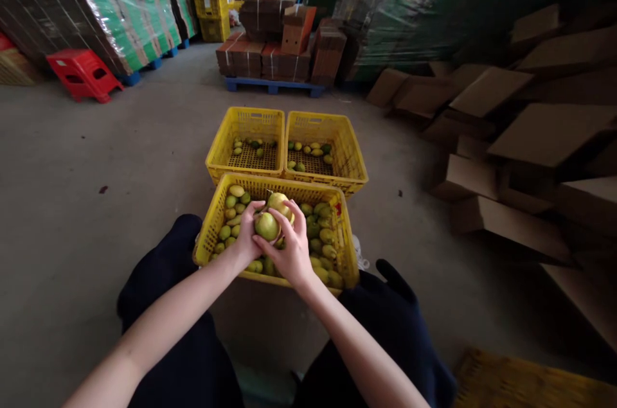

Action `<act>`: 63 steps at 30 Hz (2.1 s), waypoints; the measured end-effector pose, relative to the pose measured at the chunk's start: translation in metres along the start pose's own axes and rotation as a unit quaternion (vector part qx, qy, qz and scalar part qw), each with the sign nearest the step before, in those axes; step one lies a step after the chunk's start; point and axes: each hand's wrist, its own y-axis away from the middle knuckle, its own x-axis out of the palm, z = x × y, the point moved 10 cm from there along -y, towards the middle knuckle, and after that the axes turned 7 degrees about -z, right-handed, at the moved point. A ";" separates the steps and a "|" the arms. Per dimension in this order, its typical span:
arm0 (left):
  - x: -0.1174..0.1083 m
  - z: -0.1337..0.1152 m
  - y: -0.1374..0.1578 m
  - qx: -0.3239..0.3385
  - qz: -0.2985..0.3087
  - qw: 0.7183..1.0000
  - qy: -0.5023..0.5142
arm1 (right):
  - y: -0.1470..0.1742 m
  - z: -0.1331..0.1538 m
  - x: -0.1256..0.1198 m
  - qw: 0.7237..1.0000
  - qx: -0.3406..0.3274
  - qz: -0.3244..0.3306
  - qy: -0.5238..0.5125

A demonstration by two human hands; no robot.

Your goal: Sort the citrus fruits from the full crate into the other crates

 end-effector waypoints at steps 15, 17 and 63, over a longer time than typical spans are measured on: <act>-0.008 -0.037 -0.012 0.068 -0.082 0.987 0.117 | 0.003 -0.069 0.006 0.670 0.501 -0.076 -0.543; -0.010 -0.032 -0.013 0.062 -0.088 0.985 0.135 | 0.009 -0.070 0.012 0.644 0.533 -0.078 -0.544; 0.044 -0.027 0.038 0.133 0.224 0.926 -0.273 | -0.011 -0.026 -0.004 0.815 0.354 0.020 -0.458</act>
